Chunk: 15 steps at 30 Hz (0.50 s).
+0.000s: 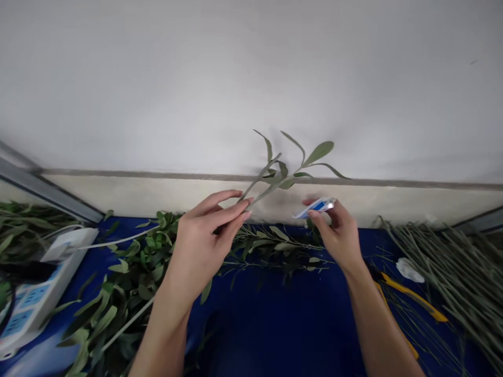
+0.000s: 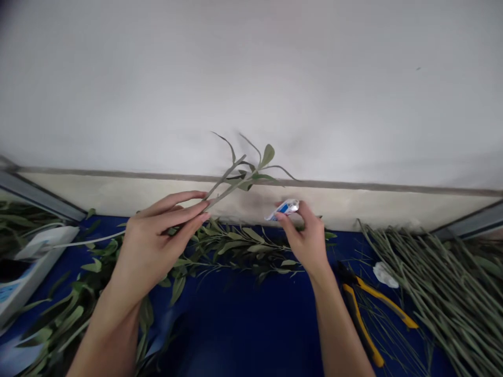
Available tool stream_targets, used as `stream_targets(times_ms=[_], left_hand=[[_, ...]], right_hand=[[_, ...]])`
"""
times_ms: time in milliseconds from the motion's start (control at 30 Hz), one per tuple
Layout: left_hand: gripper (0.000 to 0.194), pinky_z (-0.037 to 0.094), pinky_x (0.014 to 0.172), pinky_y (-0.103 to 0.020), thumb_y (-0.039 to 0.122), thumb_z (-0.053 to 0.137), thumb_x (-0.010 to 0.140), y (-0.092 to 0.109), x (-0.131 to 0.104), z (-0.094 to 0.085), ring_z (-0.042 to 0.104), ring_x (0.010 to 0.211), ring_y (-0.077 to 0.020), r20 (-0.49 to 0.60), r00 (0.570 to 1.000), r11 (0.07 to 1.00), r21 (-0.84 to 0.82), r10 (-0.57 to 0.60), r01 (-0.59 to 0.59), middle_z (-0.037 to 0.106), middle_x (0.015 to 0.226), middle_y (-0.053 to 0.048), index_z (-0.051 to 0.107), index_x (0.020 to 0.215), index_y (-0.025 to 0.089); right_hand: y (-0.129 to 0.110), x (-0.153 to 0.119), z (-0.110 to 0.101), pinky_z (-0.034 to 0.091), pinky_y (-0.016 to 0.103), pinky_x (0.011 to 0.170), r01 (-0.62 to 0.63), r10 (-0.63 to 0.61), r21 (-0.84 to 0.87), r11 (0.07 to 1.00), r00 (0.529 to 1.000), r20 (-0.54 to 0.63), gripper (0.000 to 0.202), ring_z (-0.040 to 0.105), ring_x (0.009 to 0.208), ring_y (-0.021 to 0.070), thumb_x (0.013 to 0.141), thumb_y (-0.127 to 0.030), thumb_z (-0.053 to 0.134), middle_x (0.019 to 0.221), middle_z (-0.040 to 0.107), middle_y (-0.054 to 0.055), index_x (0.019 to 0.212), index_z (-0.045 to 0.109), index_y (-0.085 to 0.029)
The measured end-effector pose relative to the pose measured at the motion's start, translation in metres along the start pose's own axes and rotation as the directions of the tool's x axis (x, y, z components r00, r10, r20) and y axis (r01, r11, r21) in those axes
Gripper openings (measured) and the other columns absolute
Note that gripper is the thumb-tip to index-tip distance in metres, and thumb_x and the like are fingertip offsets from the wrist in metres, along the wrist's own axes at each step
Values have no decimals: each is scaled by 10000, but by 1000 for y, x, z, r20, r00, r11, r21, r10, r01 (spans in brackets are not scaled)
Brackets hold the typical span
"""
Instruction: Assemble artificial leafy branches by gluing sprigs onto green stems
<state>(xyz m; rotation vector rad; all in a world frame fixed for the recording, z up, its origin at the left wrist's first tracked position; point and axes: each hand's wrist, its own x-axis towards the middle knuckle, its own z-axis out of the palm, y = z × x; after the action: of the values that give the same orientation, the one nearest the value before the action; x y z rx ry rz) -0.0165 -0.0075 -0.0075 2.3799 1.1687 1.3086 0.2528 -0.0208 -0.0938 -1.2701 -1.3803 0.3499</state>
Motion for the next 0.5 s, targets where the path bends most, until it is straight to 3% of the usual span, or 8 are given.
stream_targets(times_ms=[100, 200, 267, 367, 500], left_hand=[[289, 655, 701, -272, 181, 614, 1010, -1, -2, 2, 759, 1021, -225, 81, 996, 999, -19, 33, -32, 706, 1340, -67, 755, 1249, 259], [394, 586, 1059, -395, 130, 526, 1039, -1, -3, 3, 622, 1328, -260, 160, 984, 996, -53, 74, -66, 650, 1440, -67, 662, 1387, 256], [406, 574, 1068, -413, 118, 507, 1042, 1, -3, 4, 643, 1292, -250, 150, 985, 996, -36, 87, -82, 669, 1411, -75, 649, 1399, 248], [338, 620, 934, -382, 117, 557, 1022, 6, -1, 3, 726, 1093, -228, 52, 991, 992, 0, 127, -127, 756, 1239, -70, 719, 1293, 239], [283, 621, 938, -359, 74, 660, 961, 10, -1, 3, 746, 1004, -196, -75, 980, 982, 42, 185, -182, 786, 1141, -44, 766, 1172, 230]], right_hand=[[-24, -2, -14, 536, 294, 711, -47, 5, 188, 981, 977, 214, 149, 690, 775, 183, 978, -356, 666, 842, 716, 22, 1027, 686, -217], [-45, -6, -17, 502, 263, 567, -101, -5, 299, 949, 943, 333, 153, 631, 608, 147, 1016, -350, 613, 741, 670, -11, 1097, 669, -232], [-56, -7, -16, 470, 258, 537, -58, -36, 274, 960, 945, 326, 164, 596, 590, 136, 1007, -358, 624, 753, 659, -5, 1069, 698, -225], [-66, -7, -13, 432, 255, 537, 2, -32, 131, 991, 973, 227, 168, 564, 606, 130, 956, -366, 694, 766, 689, 8, 974, 750, -208], [-75, -8, -9, 393, 238, 492, -92, 77, 105, 990, 988, 136, 196, 533, 575, 124, 912, -388, 740, 726, 727, 11, 896, 787, -199]])
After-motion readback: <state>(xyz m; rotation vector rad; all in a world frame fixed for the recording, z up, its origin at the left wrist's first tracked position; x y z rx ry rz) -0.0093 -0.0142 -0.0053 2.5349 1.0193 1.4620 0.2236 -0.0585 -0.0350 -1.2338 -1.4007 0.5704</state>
